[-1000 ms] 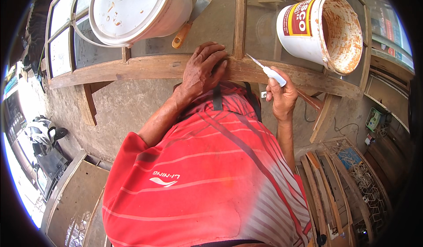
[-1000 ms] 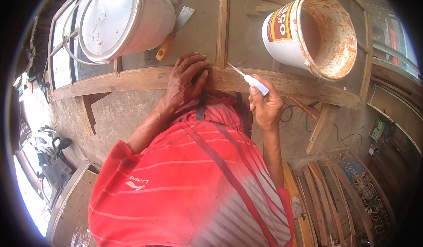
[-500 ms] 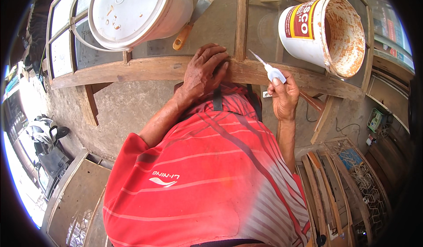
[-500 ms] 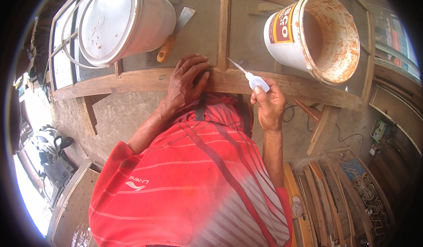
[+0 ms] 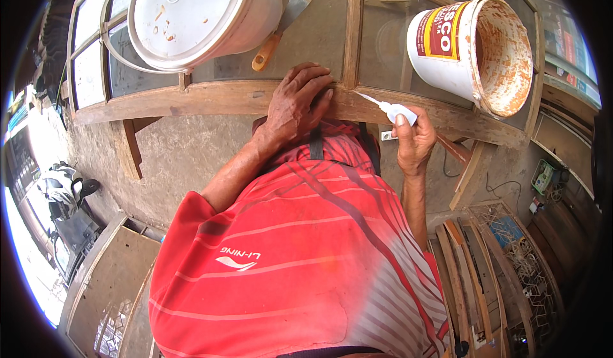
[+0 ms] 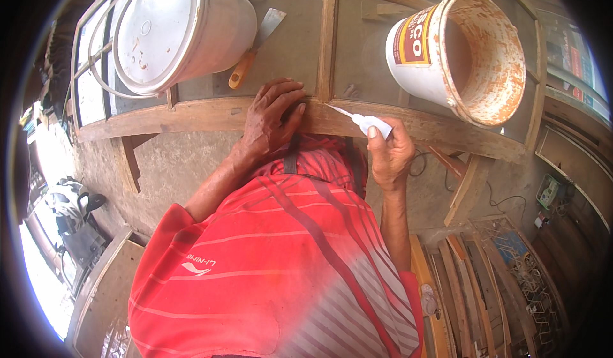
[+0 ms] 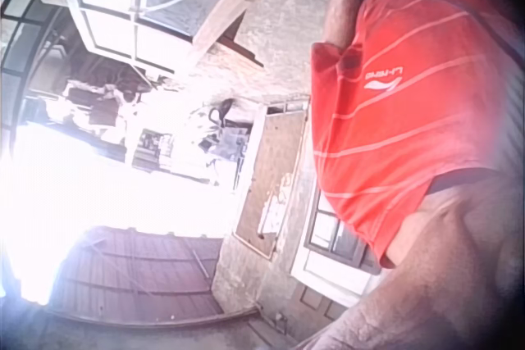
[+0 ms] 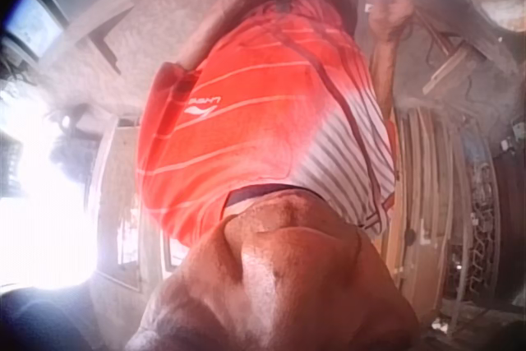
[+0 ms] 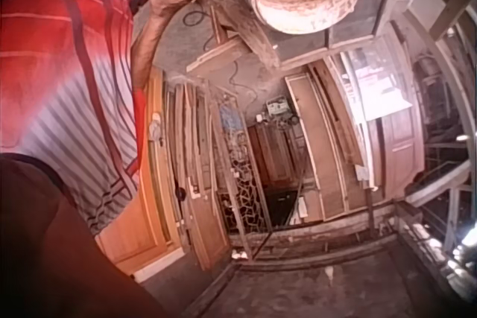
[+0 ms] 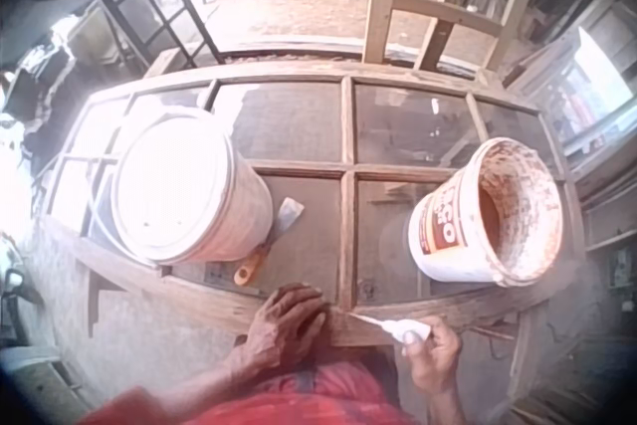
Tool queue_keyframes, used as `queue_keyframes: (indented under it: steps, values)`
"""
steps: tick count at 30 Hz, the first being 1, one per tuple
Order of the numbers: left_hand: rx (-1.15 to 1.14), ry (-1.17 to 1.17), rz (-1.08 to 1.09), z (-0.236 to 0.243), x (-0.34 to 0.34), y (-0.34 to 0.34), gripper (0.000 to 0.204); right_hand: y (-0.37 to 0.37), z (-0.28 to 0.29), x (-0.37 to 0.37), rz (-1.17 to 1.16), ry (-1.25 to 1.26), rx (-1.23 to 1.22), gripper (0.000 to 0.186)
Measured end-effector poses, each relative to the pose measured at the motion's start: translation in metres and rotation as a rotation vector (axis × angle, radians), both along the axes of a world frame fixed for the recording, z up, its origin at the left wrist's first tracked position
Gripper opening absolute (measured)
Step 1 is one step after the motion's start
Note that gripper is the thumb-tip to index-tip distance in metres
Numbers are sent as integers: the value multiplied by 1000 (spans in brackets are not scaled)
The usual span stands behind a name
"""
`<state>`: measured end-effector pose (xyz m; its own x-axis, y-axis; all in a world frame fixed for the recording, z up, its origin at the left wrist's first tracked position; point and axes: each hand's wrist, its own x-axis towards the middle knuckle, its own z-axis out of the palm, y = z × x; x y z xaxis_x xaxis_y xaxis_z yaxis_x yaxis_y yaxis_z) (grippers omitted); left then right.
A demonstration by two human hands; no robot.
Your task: The person applies a white adhesive from a tube into the joints of a wooden window frame. They use their fingers to spread the adhesive and ensure it fills the gaps between the wooden pieces. The person works on multiple joints along the frame's perimeter.
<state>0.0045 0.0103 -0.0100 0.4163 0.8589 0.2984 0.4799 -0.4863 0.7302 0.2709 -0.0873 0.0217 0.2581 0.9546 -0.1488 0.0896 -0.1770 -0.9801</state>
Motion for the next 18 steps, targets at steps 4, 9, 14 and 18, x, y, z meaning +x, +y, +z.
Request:
queue_keyframes:
  steps: [4,9,14,18]
  values:
    - [6,3,-1,-2,0,0,29,2,0,-5,-14,-44,42,23]
    - [5,2,0,-2,0,0,29,1,-2,-3,-5,-85,49,22]
    - [8,6,1,-2,0,0,28,1,-3,-3,3,-89,38,20]
    - [11,7,1,-2,0,0,28,2,-2,-5,2,-86,40,20]
